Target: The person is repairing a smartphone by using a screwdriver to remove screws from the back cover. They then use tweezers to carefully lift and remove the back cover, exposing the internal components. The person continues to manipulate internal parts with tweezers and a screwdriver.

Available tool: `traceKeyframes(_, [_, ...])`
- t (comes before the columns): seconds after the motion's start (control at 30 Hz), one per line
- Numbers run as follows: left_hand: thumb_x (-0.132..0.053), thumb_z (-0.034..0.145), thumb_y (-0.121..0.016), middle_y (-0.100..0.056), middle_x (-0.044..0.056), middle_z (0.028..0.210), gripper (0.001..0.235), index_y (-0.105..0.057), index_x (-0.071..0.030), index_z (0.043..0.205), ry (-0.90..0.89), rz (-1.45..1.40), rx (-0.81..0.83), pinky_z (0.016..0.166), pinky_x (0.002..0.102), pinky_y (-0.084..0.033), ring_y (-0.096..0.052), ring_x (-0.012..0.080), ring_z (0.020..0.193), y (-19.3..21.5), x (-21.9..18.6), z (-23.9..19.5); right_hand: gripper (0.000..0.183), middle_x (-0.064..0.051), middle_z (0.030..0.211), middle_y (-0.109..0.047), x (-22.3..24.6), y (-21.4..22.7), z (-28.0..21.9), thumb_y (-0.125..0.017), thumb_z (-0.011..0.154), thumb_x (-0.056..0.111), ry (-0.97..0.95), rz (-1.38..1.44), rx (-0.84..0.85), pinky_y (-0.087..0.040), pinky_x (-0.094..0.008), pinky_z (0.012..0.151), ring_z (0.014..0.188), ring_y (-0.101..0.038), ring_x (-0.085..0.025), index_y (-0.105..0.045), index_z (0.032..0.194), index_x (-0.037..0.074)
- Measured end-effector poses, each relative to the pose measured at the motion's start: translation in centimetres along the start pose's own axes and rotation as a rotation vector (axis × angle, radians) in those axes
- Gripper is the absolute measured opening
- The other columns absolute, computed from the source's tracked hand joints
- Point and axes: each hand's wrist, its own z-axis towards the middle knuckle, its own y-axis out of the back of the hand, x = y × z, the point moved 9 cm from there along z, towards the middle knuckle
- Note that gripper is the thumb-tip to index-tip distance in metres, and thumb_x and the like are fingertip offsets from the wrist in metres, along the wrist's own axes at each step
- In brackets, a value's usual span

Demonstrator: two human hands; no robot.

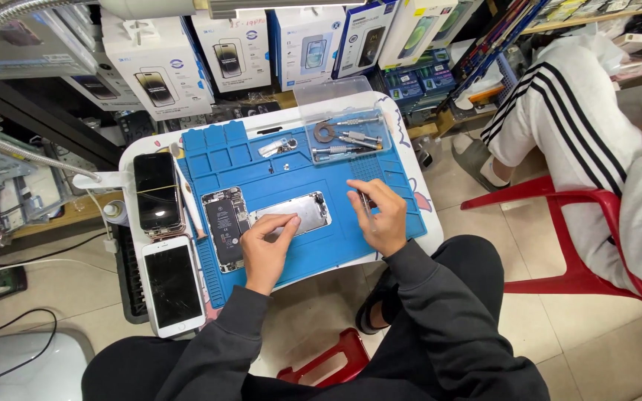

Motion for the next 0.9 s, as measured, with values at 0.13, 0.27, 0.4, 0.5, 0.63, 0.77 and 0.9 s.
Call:
traceKeyframes(0.13, [-0.019, 0.092, -0.087, -0.081, 0.007, 0.092, 0.012, -0.087, -0.016, 0.104, -0.038, -0.004, -0.037, 0.089, 0.044, -0.058, -0.076, 0.0268, 0.091, 0.1, -0.8, -0.2, 0.014, -0.007, 0.075, -0.067, -1.2, -0.2, 0.2, -0.067, 0.104, 0.007, -0.062, 0.118, -0.003, -0.05, -0.029, 0.05, 0.062, -0.06, -0.015, -0.08, 0.111, 0.006])
traceKeyframes(0.27, [-0.017, 0.092, -0.087, -0.081, 0.006, 0.091, 0.011, -0.087, -0.016, 0.102, -0.074, 0.015, -0.066, 0.087, 0.043, -0.057, -0.076, 0.0254, 0.089, 0.6, -1.0, -0.1, 0.011, -0.006, 0.07, -0.065, -1.7, -0.7, -0.2, -0.073, 0.102, 0.013, -0.129, 0.176, 0.038, -0.048, -0.026, 0.052, 0.06, -0.059, -0.013, -0.081, 0.106, 0.006])
traceKeyframes(0.4, [-0.015, 0.088, -0.091, -0.08, 0.008, 0.087, 0.011, -0.086, -0.014, 0.098, -0.097, 0.001, -0.08, 0.083, 0.043, -0.056, -0.076, 0.0274, 0.085, 0.7, -1.2, 0.0, 0.009, -0.008, 0.062, -0.064, -1.9, -1.4, -0.8, -0.066, 0.104, 0.014, -0.218, 0.269, 0.093, -0.049, -0.029, 0.052, 0.054, -0.059, -0.015, -0.07, 0.105, 0.006])
traceKeyframes(0.5, [-0.014, 0.087, -0.091, -0.081, 0.008, 0.086, 0.009, -0.086, -0.015, 0.095, -0.13, 0.009, -0.091, 0.081, 0.042, -0.056, -0.077, 0.0281, 0.085, 0.8, -1.5, 0.0, 0.013, -0.008, 0.058, -0.063, -2.4, -1.7, -1.6, -0.068, 0.105, 0.013, -0.232, 0.303, 0.092, -0.047, -0.028, 0.051, 0.05, -0.058, -0.015, -0.058, 0.106, 0.006])
traceKeyframes(0.63, [-0.014, 0.087, -0.091, -0.081, 0.008, 0.088, 0.009, -0.087, -0.015, 0.096, -0.13, 0.005, -0.092, 0.081, 0.042, -0.056, -0.077, 0.0282, 0.085, 0.8, -1.8, -0.1, 0.019, -0.005, 0.054, -0.067, -1.5, -1.6, -1.3, -0.082, 0.094, 0.004, -0.271, 0.331, 0.08, -0.046, -0.022, 0.051, 0.048, -0.059, -0.009, -0.064, 0.09, 0.008])
traceKeyframes(0.77, [-0.012, 0.089, -0.089, -0.081, 0.007, 0.09, 0.01, -0.086, -0.015, 0.098, -0.171, -0.01, -0.102, 0.079, 0.041, -0.056, -0.077, 0.0271, 0.083, 1.0, -2.1, -0.1, 0.009, -0.011, 0.063, -0.073, -3.1, -1.5, -1.7, -0.085, 0.091, 0.004, -0.292, 0.387, 0.063, -0.056, -0.025, 0.052, 0.054, -0.07, -0.014, -0.075, 0.091, 0.003])
traceKeyframes(0.9, [-0.011, 0.089, -0.088, -0.081, 0.007, 0.09, 0.011, -0.086, -0.016, 0.098, -0.2, -0.002, -0.098, 0.079, 0.04, -0.057, -0.078, 0.0269, 0.083, 0.8, -2.2, -0.2, 0.02, -0.01, 0.068, -0.067, -3.0, -1.6, -2.0, -0.063, 0.108, 0.014, -0.259, 0.469, 0.063, -0.058, -0.027, 0.051, 0.057, -0.071, -0.017, -0.077, 0.103, 0.0])
